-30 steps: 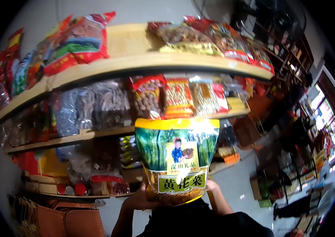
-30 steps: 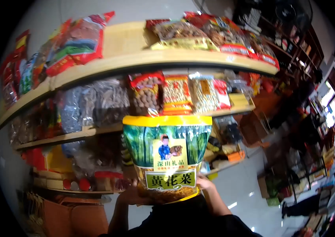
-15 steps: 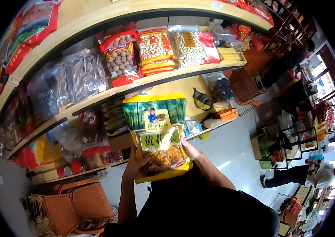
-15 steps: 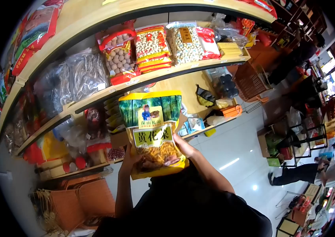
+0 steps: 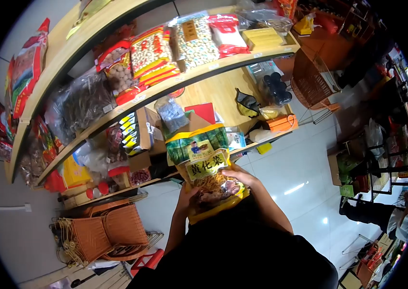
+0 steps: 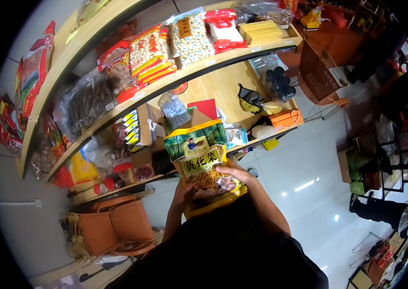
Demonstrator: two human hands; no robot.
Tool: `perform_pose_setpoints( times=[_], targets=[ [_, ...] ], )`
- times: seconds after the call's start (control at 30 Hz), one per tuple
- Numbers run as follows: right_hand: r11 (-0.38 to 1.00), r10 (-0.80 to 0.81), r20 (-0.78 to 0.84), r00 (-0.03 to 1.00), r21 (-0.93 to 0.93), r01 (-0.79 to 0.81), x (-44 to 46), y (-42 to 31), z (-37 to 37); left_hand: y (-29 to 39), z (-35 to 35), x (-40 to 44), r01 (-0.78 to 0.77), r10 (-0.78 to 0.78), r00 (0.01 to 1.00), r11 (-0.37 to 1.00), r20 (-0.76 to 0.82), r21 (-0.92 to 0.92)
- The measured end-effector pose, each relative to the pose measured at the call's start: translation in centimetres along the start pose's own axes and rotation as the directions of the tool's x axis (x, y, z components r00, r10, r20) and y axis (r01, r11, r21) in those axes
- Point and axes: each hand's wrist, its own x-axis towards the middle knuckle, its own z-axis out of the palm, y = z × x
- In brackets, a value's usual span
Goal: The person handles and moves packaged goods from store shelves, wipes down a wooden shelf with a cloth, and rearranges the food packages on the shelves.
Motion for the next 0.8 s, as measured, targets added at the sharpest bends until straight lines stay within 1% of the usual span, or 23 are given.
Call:
perform_pose_setpoints(
  times=[0.03, 0.07, 0.1, 0.13, 0.17, 0.2, 0.23, 0.27, 0.3, 0.33, 0.4, 0.43, 0.47, 0.5, 0.53, 0.57, 0.6, 0.67, 0.7, 0.73, 0.8],
  targets=[
    [0.999, -0.006, -0.031, 1.000, 0.038, 0.007, -1.3, 0.2, -1.0, -0.4, 1.5, 0.2, 0.020, -0.020, 1.000, 1.000, -0.017, -0.001],
    [0.999, -0.002, -0.022, 1.000, 0.042, 0.003, -2.0, 0.9, -2.0, -0.8, 3.0, 0.5, 0.040, -0.040, 0.999, 0.999, -0.035, -0.007],
    [0.995, -0.059, -0.068, 0.996, 0.075, 0.064, -2.6, 1.3, -2.6, 0.1, 4.7, 0.2, 0.068, -0.068, 0.998, 0.996, -0.004, 0.056],
    [0.986, -0.116, -0.115, 0.987, 0.104, 0.128, -3.2, 1.8, -3.4, -0.5, 5.7, 1.0, 0.064, -0.064, 0.998, 0.996, -0.014, 0.054],
    [0.993, -0.044, -0.157, 0.987, 0.105, 0.061, -4.3, 2.2, -4.4, -1.2, 6.6, 1.7, 0.028, -0.030, 0.999, 0.999, 0.041, 0.027],
    [0.993, -0.036, -0.148, 0.988, 0.105, 0.052, -5.2, 2.2, -5.1, -1.8, 7.5, 2.2, -0.006, 0.007, 0.995, 1.000, 0.095, -0.002],
    [0.985, -0.028, -0.151, 0.988, 0.163, 0.052, -5.9, 2.2, -6.0, -2.2, 8.2, 2.5, 0.042, -0.040, 0.991, 0.999, 0.124, -0.014],
    [0.974, -0.018, -0.155, 0.988, 0.221, 0.053, -6.5, 2.1, -6.7, -2.7, 8.9, 2.7, 0.044, -0.041, 0.992, 0.999, 0.115, -0.017],
    [0.986, -0.014, -0.187, 0.982, 0.163, 0.045, -7.2, 1.7, -7.2, -3.2, 9.7, 2.9, 0.036, -0.031, 0.994, 0.999, 0.102, -0.039],
    [0.987, -0.011, -0.179, 0.984, 0.159, 0.040, -7.7, 1.3, -7.5, -3.5, 10.5, 3.2, 0.024, -0.019, 0.996, 0.998, 0.088, -0.062],
    [0.984, -0.100, -0.211, 0.972, 0.123, 0.128, -8.6, 0.5, -7.7, -4.0, 11.4, 3.1, 0.001, 0.007, 0.996, 0.996, 0.090, -0.093],
    [0.986, -0.064, -0.207, 0.976, 0.141, 0.094, -8.3, 1.2, -8.4, -3.9, 11.5, 3.1, -0.010, 0.010, 0.993, 1.000, 0.120, 0.003],
    [0.988, -0.062, -0.191, 0.980, 0.128, 0.088, -8.0, 1.4, -8.8, -3.7, 11.5, 3.1, -0.024, 0.009, 0.989, 0.995, 0.149, 0.099],
    [0.990, -0.066, -0.204, 0.977, 0.107, 0.089, -7.8, 1.5, -9.1, -3.4, 11.7, 2.9, -0.033, 0.021, 0.991, 0.996, 0.136, 0.086],
    [0.992, -0.071, -0.218, 0.973, 0.088, 0.092, -7.3, 2.0, -9.7, -2.9, 12.1, 2.5, -0.060, 0.041, 0.990, 0.989, 0.137, 0.133],
    [0.994, -0.017, -0.226, 0.974, 0.100, 0.041, -6.5, 2.6, -10.2, -2.3, 12.5, 2.1, -0.082, 0.057, 0.988, 0.980, 0.140, 0.182],
    [0.995, -0.011, -0.216, 0.976, 0.095, 0.033, -6.3, 2.4, -10.3, -1.4, 13.1, 1.7, -0.084, 0.061, 0.990, 0.981, 0.130, 0.174],
    [0.994, 0.004, -0.226, 0.974, 0.104, 0.021, -5.5, 1.3, -10.3, 0.3, 14.0, 1.3, 0.060, -0.081, 0.993, 0.975, 0.090, 0.215],
    [0.997, 0.008, -0.234, 0.972, 0.075, 0.010, -5.1, 0.7, -10.2, 0.0, 13.9, 1.5, 0.064, -0.075, 0.996, 0.972, 0.041, 0.225],
    [0.997, 0.012, -0.236, 0.972, 0.077, 0.006, -4.8, 0.2, -10.3, -0.6, 13.3, 2.1, 0.069, -0.080, 0.996, 0.972, 0.041, 0.224],
    [0.996, 0.049, -0.207, 0.977, 0.081, -0.032, -4.0, -0.5, -10.4, -1.4, 12.3, 3.7, 0.013, -0.021, 0.999, 0.984, 0.040, 0.178]
  ],
)
